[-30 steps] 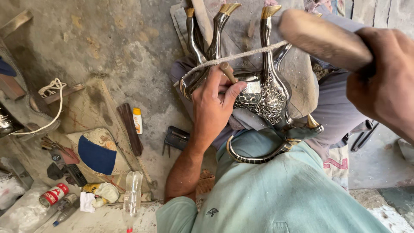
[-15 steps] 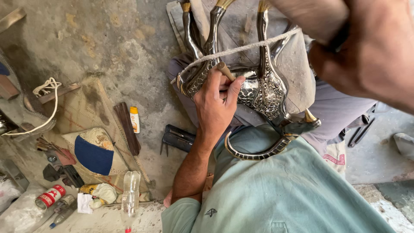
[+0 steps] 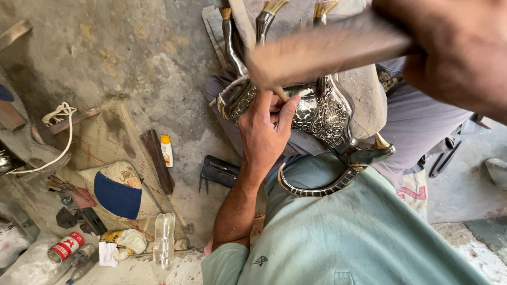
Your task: The person sits on the floor and uses a hammer and chisel to shape or emboss a silver-colored metal object with multiple curved legs. The object is held steady on the lap while the person repeatedly strikes the chisel to create surface patterns.
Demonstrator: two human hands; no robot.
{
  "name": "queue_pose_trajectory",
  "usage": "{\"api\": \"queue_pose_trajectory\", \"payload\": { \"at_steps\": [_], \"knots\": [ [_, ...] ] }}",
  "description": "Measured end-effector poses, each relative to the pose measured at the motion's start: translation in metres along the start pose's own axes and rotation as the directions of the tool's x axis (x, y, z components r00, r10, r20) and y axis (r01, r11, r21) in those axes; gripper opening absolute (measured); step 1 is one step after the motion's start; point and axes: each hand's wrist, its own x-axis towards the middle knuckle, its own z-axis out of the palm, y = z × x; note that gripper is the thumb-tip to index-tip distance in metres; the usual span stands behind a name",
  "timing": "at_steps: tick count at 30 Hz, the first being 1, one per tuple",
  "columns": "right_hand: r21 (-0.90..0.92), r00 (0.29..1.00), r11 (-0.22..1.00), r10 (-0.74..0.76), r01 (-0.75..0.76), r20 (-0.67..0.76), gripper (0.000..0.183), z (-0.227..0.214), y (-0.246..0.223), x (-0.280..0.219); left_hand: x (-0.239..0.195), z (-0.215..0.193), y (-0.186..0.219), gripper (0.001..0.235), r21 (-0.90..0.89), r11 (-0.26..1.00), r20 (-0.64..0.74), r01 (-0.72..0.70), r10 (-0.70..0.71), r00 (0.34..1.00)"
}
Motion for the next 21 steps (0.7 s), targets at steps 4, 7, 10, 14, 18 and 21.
{"api": "queue_pose_trajectory", "payload": {
  "at_steps": [4, 7, 10, 14, 18, 21],
  "knots": [
    [-0.041, 0.997, 0.999, -0.037, 0.035, -0.069, 0.054, -0.023, -0.019, 0.001, 0.000, -0.001, -0.002, 0.022, 0.010, 1.000, 0.003, -0.015, 0.015, 1.000],
    [-0.041, 0.998, 0.999, -0.031, 0.029, -0.049, 0.057, -0.032, -0.028, 0.002, 0.000, -0.001, -0.003, 0.022, -0.001, 1.000, 0.010, -0.026, 0.026, 1.000],
    [-0.134, 0.999, 0.991, -0.009, 0.004, -0.036, 0.054, -0.032, -0.034, 0.002, 0.001, -0.002, -0.004, 0.022, -0.025, 0.999, 0.024, -0.027, 0.027, 0.999],
    [-0.111, 1.000, 0.994, 0.011, -0.014, -0.027, 0.053, -0.037, -0.036, -0.002, 0.001, -0.002, -0.005, 0.021, -0.003, 0.999, 0.035, -0.040, 0.040, 0.999],
    [-0.066, 0.997, 0.998, -0.028, 0.024, -0.067, 0.054, -0.037, -0.036, -0.002, 0.002, -0.002, -0.007, 0.022, 0.065, 0.994, 0.041, -0.086, 0.083, 0.996],
    [0.021, 0.997, 0.999, 0.028, -0.026, -0.074, 0.054, -0.034, -0.036, -0.005, 0.001, -0.003, -0.008, 0.024, 0.020, 0.998, 0.047, -0.059, 0.058, 0.997]
  ]
}}
